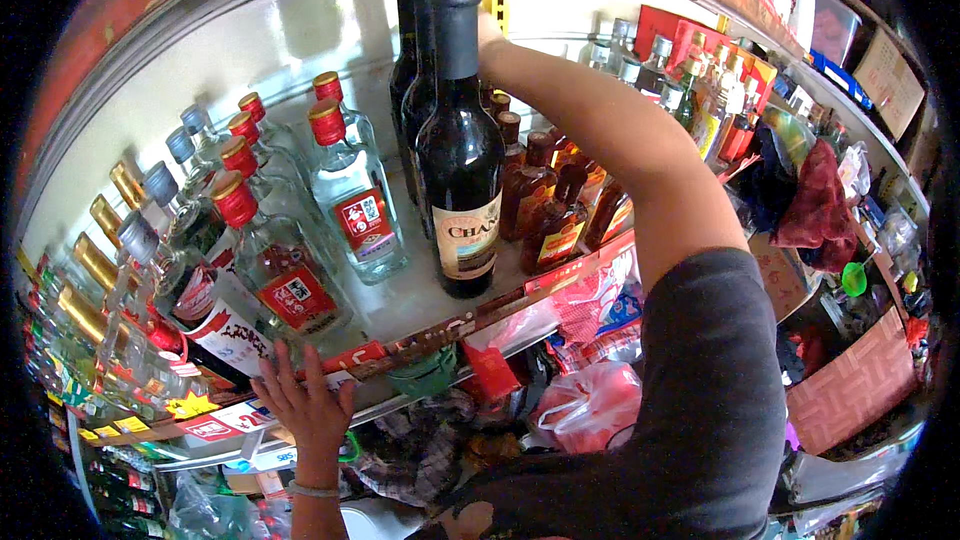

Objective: The person wipes the top edges of shelves using a yellow cloth, moving bottles aside and returning them.

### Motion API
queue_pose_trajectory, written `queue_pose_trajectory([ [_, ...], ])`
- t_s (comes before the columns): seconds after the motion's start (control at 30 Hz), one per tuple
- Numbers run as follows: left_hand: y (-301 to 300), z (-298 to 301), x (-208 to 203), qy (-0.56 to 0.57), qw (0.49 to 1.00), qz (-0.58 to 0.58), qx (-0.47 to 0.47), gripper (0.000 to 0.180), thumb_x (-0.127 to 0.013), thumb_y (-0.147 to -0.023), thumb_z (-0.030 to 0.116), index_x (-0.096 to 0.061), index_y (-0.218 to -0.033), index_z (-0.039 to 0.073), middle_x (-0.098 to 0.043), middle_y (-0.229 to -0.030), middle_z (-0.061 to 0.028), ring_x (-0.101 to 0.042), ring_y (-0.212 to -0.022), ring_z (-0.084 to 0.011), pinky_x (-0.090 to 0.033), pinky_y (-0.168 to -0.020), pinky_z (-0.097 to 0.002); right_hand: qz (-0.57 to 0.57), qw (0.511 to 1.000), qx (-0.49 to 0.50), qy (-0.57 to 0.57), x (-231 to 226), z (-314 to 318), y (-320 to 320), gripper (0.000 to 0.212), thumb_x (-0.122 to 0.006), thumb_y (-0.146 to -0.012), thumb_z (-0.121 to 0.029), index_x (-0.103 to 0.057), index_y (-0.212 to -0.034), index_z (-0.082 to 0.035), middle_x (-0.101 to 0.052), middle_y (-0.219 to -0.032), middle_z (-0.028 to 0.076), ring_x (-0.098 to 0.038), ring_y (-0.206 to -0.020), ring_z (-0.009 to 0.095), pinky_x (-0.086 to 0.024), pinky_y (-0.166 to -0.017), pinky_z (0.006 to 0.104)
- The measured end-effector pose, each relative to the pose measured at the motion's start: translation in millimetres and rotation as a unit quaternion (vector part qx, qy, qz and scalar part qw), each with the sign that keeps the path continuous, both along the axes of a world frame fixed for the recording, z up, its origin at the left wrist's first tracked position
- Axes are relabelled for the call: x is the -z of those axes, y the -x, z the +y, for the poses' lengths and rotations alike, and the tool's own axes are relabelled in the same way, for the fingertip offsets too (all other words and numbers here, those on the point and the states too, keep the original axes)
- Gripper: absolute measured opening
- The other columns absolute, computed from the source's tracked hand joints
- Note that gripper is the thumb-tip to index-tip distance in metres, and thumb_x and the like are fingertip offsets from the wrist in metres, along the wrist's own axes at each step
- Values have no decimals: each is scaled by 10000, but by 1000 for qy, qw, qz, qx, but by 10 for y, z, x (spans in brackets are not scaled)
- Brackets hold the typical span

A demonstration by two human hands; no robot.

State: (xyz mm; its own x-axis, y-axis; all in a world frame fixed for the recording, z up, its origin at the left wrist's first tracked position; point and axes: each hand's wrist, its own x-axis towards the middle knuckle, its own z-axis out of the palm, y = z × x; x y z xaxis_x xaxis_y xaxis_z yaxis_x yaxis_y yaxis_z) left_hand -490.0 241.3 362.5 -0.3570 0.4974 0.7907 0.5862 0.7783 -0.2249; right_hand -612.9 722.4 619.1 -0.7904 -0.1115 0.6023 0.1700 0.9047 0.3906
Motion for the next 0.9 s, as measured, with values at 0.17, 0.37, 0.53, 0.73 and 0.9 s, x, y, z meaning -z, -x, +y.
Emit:
queue_pose_trajectory([
  [0.17, 9, -15, -58, 6, 1000, -7, -14, 643, -307, -926, 599, -453, -1340, 130, -338, -1447, -179, -243, -1352, -398, -142, -1090, -576, 144, 971, 83, -173, -278, -187, -110, 272, -578, -819, -157, -670, -1061, -74, -576, -1120, 137, -561, -1034, 300, -529, -691, 419],
  [0.37, 66, -55, 64, 11, 1000, 19, -11, 661, -282, -923, 613, -456, -1339, 129, -343, -1444, -178, -250, -1343, -404, -141, -1086, -582, 110, 870, 390, -282, -399, -279, -167, 424, -589, -793, -329, -615, -1171, -138, -506, -1223, 134, -453, -1163, 336, -489, -728, 468],
  [0.53, 33, -78, 23, 3, 1000, -2, -28, 664, -284, -921, 618, -457, -1335, 129, -345, -1443, -176, -257, -1338, -401, -138, -1086, -585, -38, 956, 290, 10, -304, -593, 226, 362, -652, -763, -170, -667, -1111, -75, -582, -1192, 141, -525, -1103, 322, -464, -636, 474],
  [0.73, 60, 48, 36, 3, 1000, 9, 5, 647, -289, -930, 603, -452, -1338, 127, -348, -1440, -177, -249, -1343, -401, -145, -1085, -588, 289, 903, 293, -127, -510, 187, -4, 343, -475, -859, -165, -592, -1156, -42, -542, -1152, 150, -480, -1062, 303, -452, -751, 465],
  [0.9, 19, -17, 22, -7, 1000, 4, -9, 641, -300, -930, 598, -444, -1342, 130, -354, -1437, -176, -257, -1340, -402, -146, -1087, -588, 106, 941, 275, -165, -243, -236, -16, 362, -555, -859, -211, -620, -1187, -71, -567, -1212, 130, -471, -1171, 309, -429, -815, 447],
])
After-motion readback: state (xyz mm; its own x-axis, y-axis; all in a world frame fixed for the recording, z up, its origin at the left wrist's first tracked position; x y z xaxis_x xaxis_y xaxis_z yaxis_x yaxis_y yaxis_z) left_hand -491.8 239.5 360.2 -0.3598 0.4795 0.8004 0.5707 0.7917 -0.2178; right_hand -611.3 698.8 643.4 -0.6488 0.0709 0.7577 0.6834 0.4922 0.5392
